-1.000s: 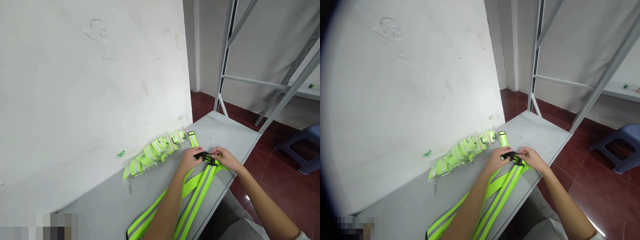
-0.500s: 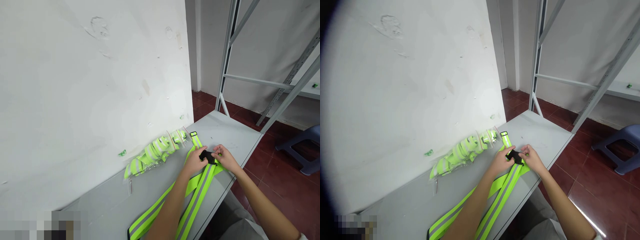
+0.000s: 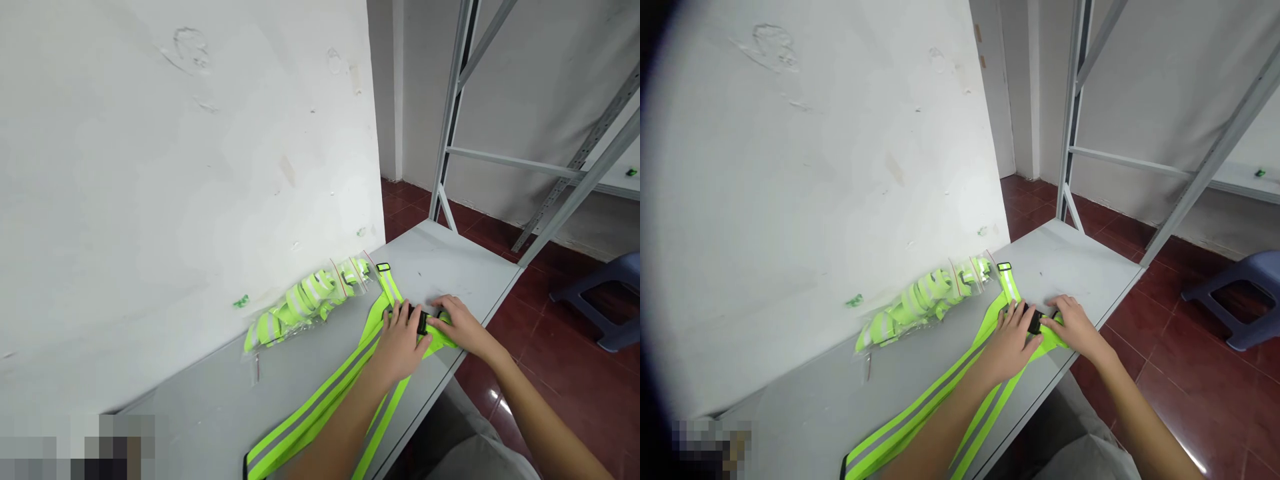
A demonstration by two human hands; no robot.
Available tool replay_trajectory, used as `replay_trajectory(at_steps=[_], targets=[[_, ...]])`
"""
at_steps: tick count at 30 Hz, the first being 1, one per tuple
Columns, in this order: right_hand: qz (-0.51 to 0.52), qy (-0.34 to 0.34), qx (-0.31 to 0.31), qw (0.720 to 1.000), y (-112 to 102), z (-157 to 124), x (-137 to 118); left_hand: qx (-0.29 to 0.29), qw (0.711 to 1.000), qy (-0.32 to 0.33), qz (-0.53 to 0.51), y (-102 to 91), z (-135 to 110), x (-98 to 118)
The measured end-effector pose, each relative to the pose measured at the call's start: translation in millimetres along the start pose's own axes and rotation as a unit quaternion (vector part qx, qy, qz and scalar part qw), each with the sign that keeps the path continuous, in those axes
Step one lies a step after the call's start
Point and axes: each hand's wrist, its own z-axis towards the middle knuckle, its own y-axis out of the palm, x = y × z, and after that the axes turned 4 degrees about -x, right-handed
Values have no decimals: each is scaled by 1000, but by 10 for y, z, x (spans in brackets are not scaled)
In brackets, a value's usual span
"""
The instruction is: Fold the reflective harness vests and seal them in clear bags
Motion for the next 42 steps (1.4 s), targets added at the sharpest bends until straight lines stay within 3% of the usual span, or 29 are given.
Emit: replay_trajectory(at_steps=[5, 9, 14, 21, 27, 30, 33, 37, 42], targets=[[-25, 11, 24, 999, -60, -356, 243, -4, 995, -10, 96, 201, -84, -85], [75, 67, 121, 988, -69, -527, 389, 0, 994, 4, 106, 167, -21, -148], [281, 44, 247, 926, -88, -409, 440, 36, 992, -18, 120, 106, 177, -147], [211, 83, 298, 927, -65, -146, 561, 103, 978, -112, 144, 194, 581, -37], [126, 75, 270, 952, -133, -243, 641, 95, 984, -78, 132, 308, 721, 2], [42, 12, 163, 986, -242, -328, 673, 105, 985, -62, 123, 311, 693, -49], [3, -42, 53, 998, -341, -386, 704, 106, 986, -47, 122, 268, 645, -138], [21, -75, 10, 997, -442, -436, 641, 77, 989, -2, 124, 146, 557, -284], [122, -94, 0, 988, -490, -436, 305, 44, 991, 46, 116, 20, 405, -339]])
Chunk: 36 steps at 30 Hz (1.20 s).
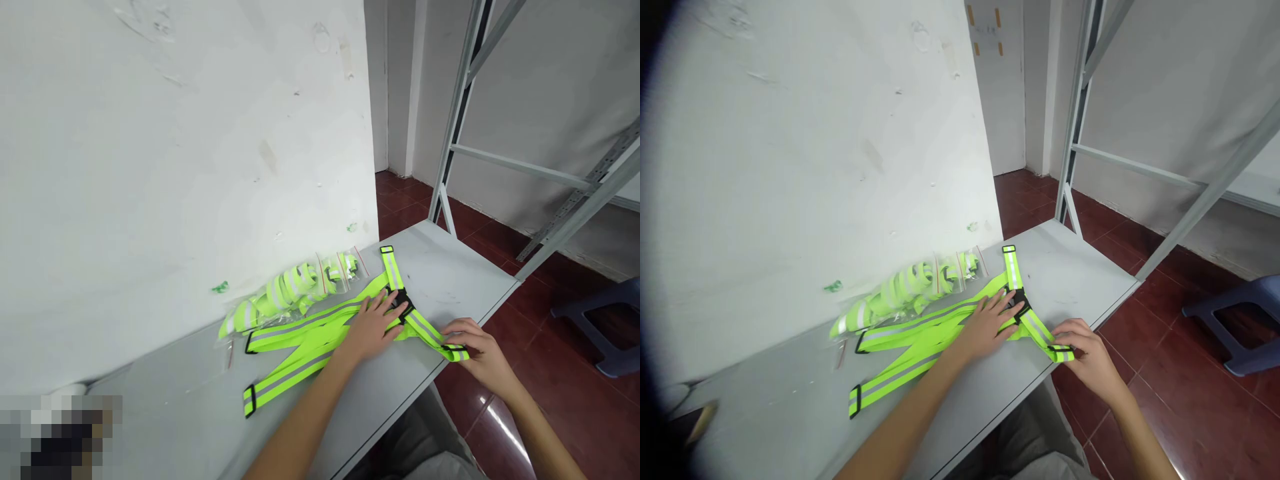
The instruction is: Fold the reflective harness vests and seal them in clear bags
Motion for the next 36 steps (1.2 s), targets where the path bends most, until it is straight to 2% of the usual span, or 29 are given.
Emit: replay_trajectory(at_steps=[3, 5, 8, 12, 15, 18, 20, 24, 28, 30, 32, 34, 36], targets=[[93, 49, 0, 994, 122, 172, -153, -17, 999, 26, -33, -41, -86, 92], [118, 102, 13, 988, 237, 350, -177, -15, 998, 23, -57, -48, -143, 198], [62, 151, 14, 986, 416, 629, -117, 15, 997, 18, -80, -30, -228, 378], [-29, 164, -5, 986, 587, 810, 11, 73, 992, 6, -104, 11, -313, 495], [-82, 170, 1, 982, 656, 793, 80, 103, 988, -34, -106, 15, -335, 418], [-136, 175, 5, 975, 693, 761, 119, 120, 983, -127, -53, 9, -352, 276], [-144, 180, 7, 973, 704, 765, 130, 98, 980, -174, -18, 23, -400, 201], [-181, 201, 6, 963, 702, 819, 131, 44, 976, -214, 8, 84, -651, 116], [-201, 215, -19, 956, 682, 870, 142, 30, 958, -284, 27, 68, -962, 89], [-198, 216, -35, 955, 675, 887, 157, 33, 952, -302, 30, 12, -1009, 170], [-191, 226, -49, 954, 668, 906, 175, 50, 965, -255, 21, -39, -938, 345], [-180, 239, -58, 952, 648, 939, 197, 68, 988, -141, 4, -43, -776, 573], [-168, 244, -70, 952, 598, 996, 224, 81, 995, -52, 0, 16, -588, 776]])
